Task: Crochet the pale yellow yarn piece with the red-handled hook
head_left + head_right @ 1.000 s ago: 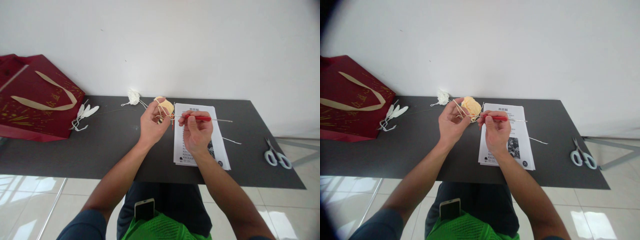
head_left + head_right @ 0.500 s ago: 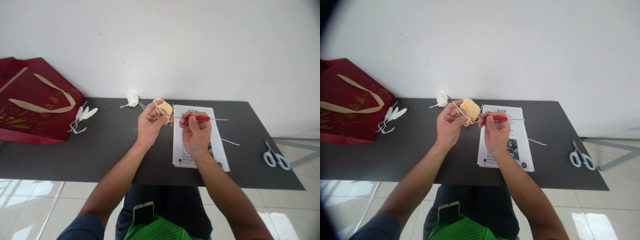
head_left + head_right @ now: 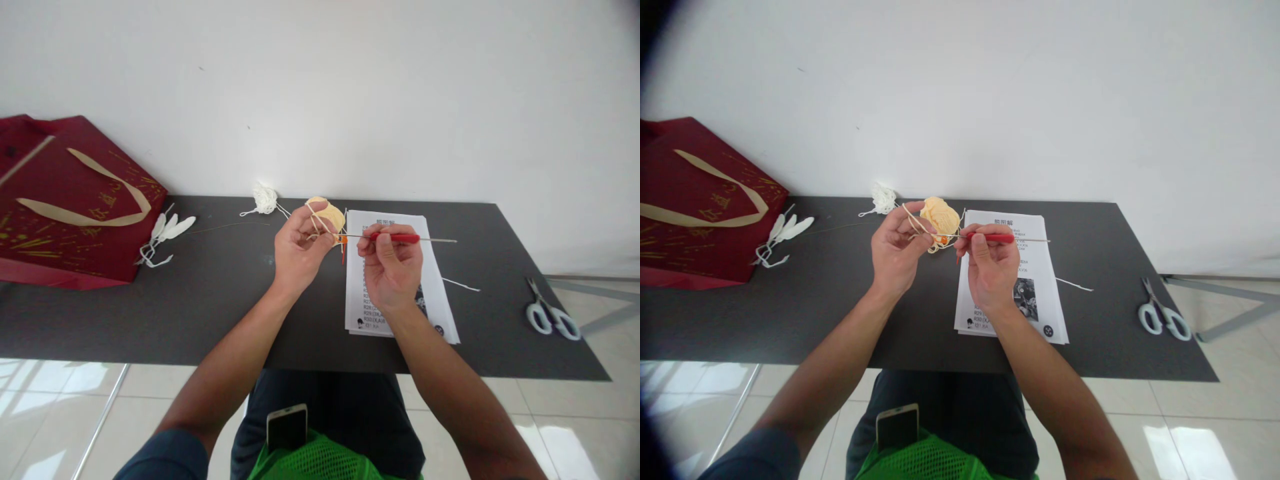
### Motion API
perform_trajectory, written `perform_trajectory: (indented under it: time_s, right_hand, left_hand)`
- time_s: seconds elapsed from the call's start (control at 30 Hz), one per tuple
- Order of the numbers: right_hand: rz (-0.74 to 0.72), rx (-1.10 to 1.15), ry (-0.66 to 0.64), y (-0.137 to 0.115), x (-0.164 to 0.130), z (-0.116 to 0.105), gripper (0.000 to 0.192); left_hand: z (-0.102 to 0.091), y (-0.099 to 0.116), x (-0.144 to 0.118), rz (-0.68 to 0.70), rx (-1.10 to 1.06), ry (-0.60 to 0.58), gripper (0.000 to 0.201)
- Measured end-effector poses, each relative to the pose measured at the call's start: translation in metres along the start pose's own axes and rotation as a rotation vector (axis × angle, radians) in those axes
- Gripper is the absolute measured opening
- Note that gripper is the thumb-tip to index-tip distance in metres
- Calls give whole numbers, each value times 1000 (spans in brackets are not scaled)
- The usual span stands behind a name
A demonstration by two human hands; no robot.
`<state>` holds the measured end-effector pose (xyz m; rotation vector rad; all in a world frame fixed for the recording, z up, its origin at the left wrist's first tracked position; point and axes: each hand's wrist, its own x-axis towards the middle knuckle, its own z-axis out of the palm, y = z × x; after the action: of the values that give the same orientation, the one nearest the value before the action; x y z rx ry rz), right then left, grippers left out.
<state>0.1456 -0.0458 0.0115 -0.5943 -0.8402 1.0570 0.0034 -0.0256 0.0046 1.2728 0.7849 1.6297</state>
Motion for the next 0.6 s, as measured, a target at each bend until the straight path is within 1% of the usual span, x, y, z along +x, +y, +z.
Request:
perform_trajectory:
  time_s: [0.2,0.4,0.6]
  right_hand:
    - [-13,-6,-8,0,0,-1,17]
    - [-11,-12,-4,0,0,-1,16]
    - [-27,8,-9,-1,-1,-1,13]
  left_hand:
    - [2,2,0,28,31,11,42]
    - [2,3,0,28,31,30,41]
    - [2,3,0,42,26,36,41]
